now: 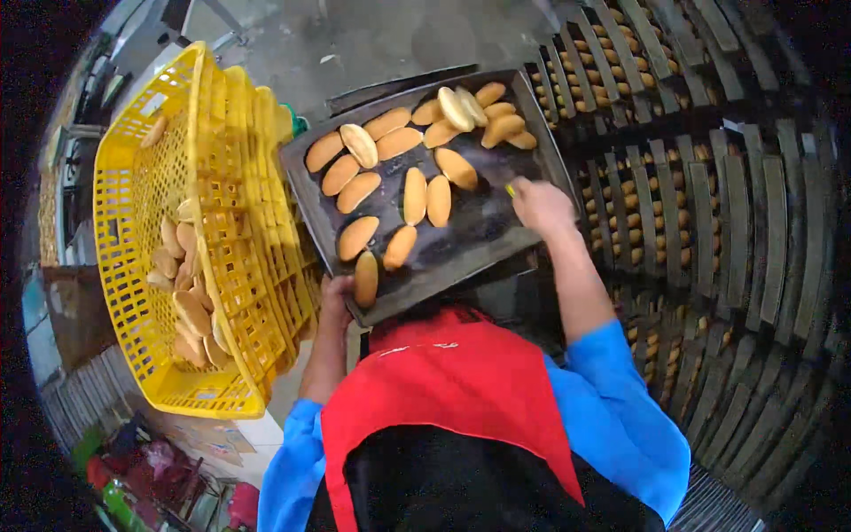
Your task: The person uses a metal spatula to scrape small, oval-shaped baked goods from metal baking trays into a yellow plastic basket. The person repeatedly removes trays from a metal rack, scrapes the contents into the basket, and returns the empty trays to the rack.
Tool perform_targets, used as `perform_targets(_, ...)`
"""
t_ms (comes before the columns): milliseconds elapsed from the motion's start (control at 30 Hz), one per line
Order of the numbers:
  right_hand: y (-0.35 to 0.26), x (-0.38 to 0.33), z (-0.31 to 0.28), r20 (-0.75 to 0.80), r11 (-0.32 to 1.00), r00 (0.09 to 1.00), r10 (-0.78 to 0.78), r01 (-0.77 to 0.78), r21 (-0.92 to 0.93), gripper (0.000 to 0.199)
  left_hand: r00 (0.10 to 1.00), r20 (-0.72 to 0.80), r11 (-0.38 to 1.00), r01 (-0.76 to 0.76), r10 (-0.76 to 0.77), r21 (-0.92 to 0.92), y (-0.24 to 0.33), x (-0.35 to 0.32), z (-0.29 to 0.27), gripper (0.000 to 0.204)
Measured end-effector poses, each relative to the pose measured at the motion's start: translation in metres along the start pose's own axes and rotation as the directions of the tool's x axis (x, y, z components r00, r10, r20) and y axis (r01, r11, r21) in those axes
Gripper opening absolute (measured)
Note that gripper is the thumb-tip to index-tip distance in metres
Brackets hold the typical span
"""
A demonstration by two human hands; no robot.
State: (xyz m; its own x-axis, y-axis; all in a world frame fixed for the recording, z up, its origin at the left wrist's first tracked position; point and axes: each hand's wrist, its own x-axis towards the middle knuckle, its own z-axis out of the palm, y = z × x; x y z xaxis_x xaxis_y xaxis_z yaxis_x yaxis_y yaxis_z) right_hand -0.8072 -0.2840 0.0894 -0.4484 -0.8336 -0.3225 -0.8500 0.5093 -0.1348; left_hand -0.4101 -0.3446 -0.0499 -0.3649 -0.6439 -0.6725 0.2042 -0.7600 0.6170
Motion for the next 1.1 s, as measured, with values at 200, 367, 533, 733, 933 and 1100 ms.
perform_targets(200,0.018,-0.084,-0.091,-0.097,0.921,0.98,0.175,-0.128,0.367,0.028,0.976,-0.065,0.975,-0.202,0.209,0.095,0.045,-0.057,0.088,0.071)
perform_targets(367,-0.006,-0.114,-0.098,-0.528,0.799,0.84,0.124,0.231,0.555,0.027,0.96,0.035,0.959,-0.28,0.279,0.051,0.09,-0.1,0.11,0.065)
perform_targets(533,-0.035,-0.146,-0.133,-0.77,0.572,0.606,0.198,0.566,0.593,0.029,0.897,0.169,0.894,-0.356,0.408,-0.271,0.155,-0.18,0.135,0.05)
perform_targets(733,-0.098,-0.185,-0.121,-0.741,0.399,0.627,0.239,0.632,0.664,0.03,0.757,-0.28,0.749,-0.643,0.59,-0.162,0.227,-0.254,0.06,0.037)
perform_targets(933,-0.13,-0.183,-0.072,-0.529,0.429,0.845,0.073,0.453,0.782,0.025,0.526,-0.423,0.543,-0.835,0.738,-0.091,0.27,-0.329,-0.034,0.044)
perform_targets(1100,-0.153,-0.178,-0.041,-0.505,0.598,0.863,-0.027,0.419,0.683,0.027,0.147,-0.341,0.238,-0.941,0.928,0.241,0.29,-0.367,-0.093,0.041)
